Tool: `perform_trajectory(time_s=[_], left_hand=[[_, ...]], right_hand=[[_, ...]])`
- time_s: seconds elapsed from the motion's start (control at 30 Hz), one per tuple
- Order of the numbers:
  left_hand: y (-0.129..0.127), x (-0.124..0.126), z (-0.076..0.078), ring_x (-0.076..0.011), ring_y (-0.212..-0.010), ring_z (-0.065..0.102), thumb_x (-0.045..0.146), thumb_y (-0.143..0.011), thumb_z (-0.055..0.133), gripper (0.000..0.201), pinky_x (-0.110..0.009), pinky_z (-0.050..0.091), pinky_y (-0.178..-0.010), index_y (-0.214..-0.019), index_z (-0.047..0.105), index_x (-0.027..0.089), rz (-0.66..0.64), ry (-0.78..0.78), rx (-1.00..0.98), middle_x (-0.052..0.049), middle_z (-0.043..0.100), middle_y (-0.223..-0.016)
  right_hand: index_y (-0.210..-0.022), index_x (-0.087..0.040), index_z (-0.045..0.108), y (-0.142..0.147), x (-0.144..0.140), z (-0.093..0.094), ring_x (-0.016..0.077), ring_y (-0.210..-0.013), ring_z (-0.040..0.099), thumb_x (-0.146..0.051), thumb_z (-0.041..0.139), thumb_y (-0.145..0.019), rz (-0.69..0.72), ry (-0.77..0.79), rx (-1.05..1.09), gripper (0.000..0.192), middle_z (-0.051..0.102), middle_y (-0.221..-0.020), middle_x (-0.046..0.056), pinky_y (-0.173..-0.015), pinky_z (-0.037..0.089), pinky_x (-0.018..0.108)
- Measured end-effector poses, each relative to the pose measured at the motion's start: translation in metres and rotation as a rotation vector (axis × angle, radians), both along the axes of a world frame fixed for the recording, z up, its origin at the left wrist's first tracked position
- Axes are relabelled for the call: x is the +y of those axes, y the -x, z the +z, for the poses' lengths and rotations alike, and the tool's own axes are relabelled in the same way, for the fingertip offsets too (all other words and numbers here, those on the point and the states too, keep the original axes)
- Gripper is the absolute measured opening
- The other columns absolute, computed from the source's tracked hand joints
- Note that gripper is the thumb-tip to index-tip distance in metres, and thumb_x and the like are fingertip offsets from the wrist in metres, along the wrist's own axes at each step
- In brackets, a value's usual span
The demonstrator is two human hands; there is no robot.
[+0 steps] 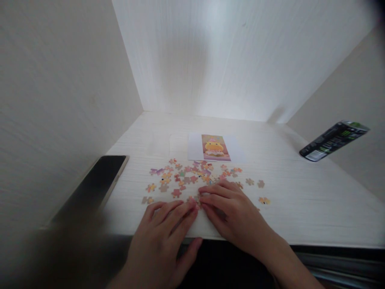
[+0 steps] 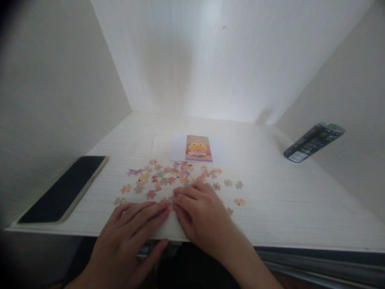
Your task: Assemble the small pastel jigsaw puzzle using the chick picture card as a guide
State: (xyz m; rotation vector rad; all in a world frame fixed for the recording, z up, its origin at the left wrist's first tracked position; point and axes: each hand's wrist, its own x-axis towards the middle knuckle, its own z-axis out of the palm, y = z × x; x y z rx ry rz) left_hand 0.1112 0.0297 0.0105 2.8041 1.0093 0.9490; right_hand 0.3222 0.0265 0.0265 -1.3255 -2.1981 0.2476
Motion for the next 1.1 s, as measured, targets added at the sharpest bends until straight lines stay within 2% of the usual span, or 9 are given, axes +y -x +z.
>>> perform_trajectory(time_s=[0.13,0.23,0.43,0.6,0.77,1.1], left_hand=[[0.001,-0.001,0.0,-0.0233,-0.103,0.062,0.031,-0.089,0.06,0.035,-0.041,0.037,-0.093,-0.123,0.065,0.022,0.004,0.017,0.011,-0.002,0.07,-0.122],[0.002,0.0,0.004,-0.024,-0.105,0.061,0.032,-0.091,0.059,0.033,-0.042,0.037,-0.095,-0.122,0.065,0.023,-0.004,0.061,0.013,-0.001,0.069,-0.122],[-0.004,0.014,0.013,-0.0204,-0.101,0.062,0.018,-0.093,0.056,0.02,-0.039,0.043,-0.093,-0.105,0.07,0.025,-0.054,0.187,-0.05,0.001,0.072,-0.109],[-0.012,0.03,0.013,-0.017,-0.091,0.063,0.017,-0.091,0.059,0.012,-0.035,0.048,-0.088,-0.092,0.07,0.022,-0.106,0.242,-0.088,0.0,0.072,-0.096],[-0.012,0.036,0.012,-0.0152,-0.091,0.063,0.014,-0.09,0.059,0.012,-0.03,0.052,-0.084,-0.094,0.069,0.021,-0.141,0.284,-0.101,-0.001,0.07,-0.097],[-0.011,0.037,0.013,-0.0156,-0.093,0.065,0.014,-0.09,0.06,0.014,-0.03,0.054,-0.087,-0.095,0.071,0.02,-0.167,0.288,-0.103,-0.003,0.072,-0.098]], right_hand=[[-0.102,-0.023,0.071,-0.004,0.003,0.002,0.0202,-0.097,0.061,-0.017,0.055,-0.092,0.04,0.012,-0.04,0.02,0.072,-0.108,0.005,-0.092,0.048,0.041],[-0.104,-0.023,0.07,-0.008,0.005,0.003,0.0198,-0.097,0.062,-0.016,0.054,-0.093,0.089,0.019,-0.078,0.021,0.072,-0.109,0.005,-0.092,0.048,0.04],[-0.102,-0.022,0.071,-0.012,0.009,0.004,0.0187,-0.096,0.063,-0.016,0.053,-0.094,0.137,-0.002,-0.077,0.022,0.072,-0.11,0.006,-0.093,0.048,0.04],[-0.097,-0.021,0.072,-0.01,0.012,0.004,0.0182,-0.091,0.063,-0.019,0.054,-0.094,0.128,-0.026,-0.039,0.018,0.073,-0.104,0.006,-0.089,0.049,0.039],[-0.097,-0.021,0.072,-0.011,0.014,0.005,0.018,-0.092,0.062,-0.017,0.052,-0.095,0.136,0.013,-0.016,0.02,0.073,-0.106,0.004,-0.089,0.047,0.037],[-0.1,-0.021,0.072,-0.013,0.012,0.004,0.0182,-0.094,0.061,-0.014,0.052,-0.093,0.123,0.018,-0.014,0.022,0.072,-0.11,0.004,-0.09,0.047,0.037]])
